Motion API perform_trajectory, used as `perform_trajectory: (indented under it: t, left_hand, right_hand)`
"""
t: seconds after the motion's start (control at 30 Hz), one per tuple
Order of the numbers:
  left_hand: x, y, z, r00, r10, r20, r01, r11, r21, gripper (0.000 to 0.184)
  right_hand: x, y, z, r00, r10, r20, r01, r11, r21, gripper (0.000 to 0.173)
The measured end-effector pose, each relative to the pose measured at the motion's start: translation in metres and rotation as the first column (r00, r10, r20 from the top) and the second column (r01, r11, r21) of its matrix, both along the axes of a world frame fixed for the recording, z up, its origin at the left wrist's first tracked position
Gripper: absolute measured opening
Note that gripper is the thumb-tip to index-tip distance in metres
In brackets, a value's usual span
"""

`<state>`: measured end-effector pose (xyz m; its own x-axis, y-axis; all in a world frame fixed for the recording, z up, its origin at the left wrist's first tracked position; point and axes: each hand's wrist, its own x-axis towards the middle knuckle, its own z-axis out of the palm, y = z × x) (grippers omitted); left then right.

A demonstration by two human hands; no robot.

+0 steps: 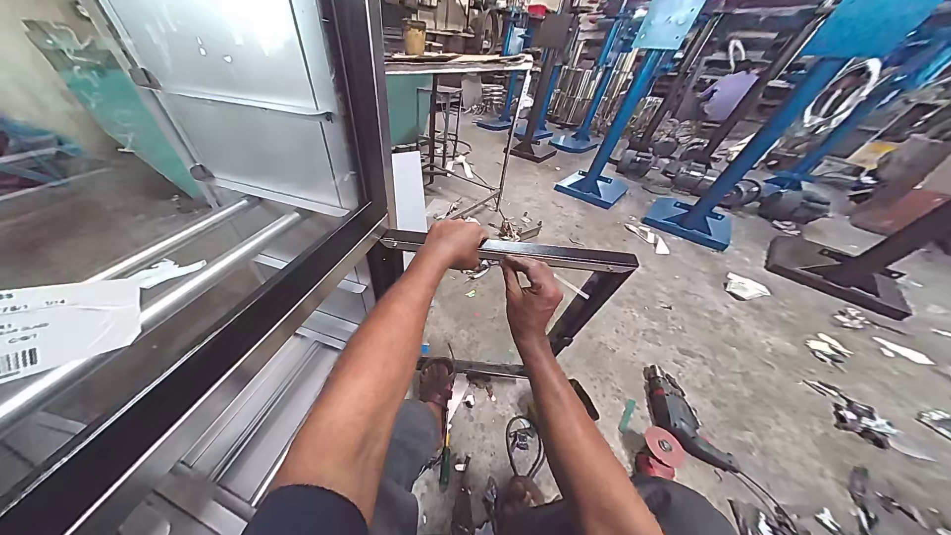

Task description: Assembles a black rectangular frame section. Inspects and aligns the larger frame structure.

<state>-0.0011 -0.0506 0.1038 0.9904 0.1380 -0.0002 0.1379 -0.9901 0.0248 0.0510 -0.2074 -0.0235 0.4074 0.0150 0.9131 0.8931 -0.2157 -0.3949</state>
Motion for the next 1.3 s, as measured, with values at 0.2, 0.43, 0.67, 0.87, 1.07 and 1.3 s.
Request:
perform_trajectory:
  t: [0.2, 0.43, 0.67, 0.87, 1.07, 1.3]
  left_hand:
    - [0.002, 0.002, -0.001, 1.0, -0.008, 0.0, 0.008, 1.0, -0.004, 0.034]
    - [0.003, 0.002, -0.003, 1.0, 0.002, 0.008, -0.002, 1.0, 0.001, 0.036]
    - [0.005, 0.005, -0.006, 1.0, -0.012, 0.017, 0.012, 1.0, 0.003, 0.034]
    - [0.003, 0.004, -0.004, 1.0, 0.003, 0.018, -0.003, 1.0, -0.016, 0.042]
    - [0.002, 0.003, -0.002, 1.0, 0.012, 0.012, -0.011, 1.0, -0.02, 0.041]
    - [0.001, 0.002, -0.003, 1.0, 0.008, 0.011, -0.008, 1.0, -0.022, 0.038]
  right_hand:
    - [0.001, 0.004, -0.002, 0.999, -0.038, 0.011, 0.038, 0.998, 0.048, 0.012]
    - [0.006, 0.008, -0.002, 0.996, -0.088, 0.023, 0.087, 0.995, 0.049, 0.015]
    - [0.01, 0.009, -0.004, 0.992, -0.06, 0.109, 0.06, 0.998, 0.008, 0.01]
    - [0.01, 0.002, -0.012, 0.97, -0.112, 0.215, 0.123, 0.992, -0.036, 0.017]
    - [0.016, -0.001, -0.005, 0.972, -0.112, 0.205, 0.12, 0.992, -0.03, 0.011]
    - [0.016, -0.002, -0.004, 0.978, -0.066, 0.198, 0.074, 0.997, -0.033, 0.018]
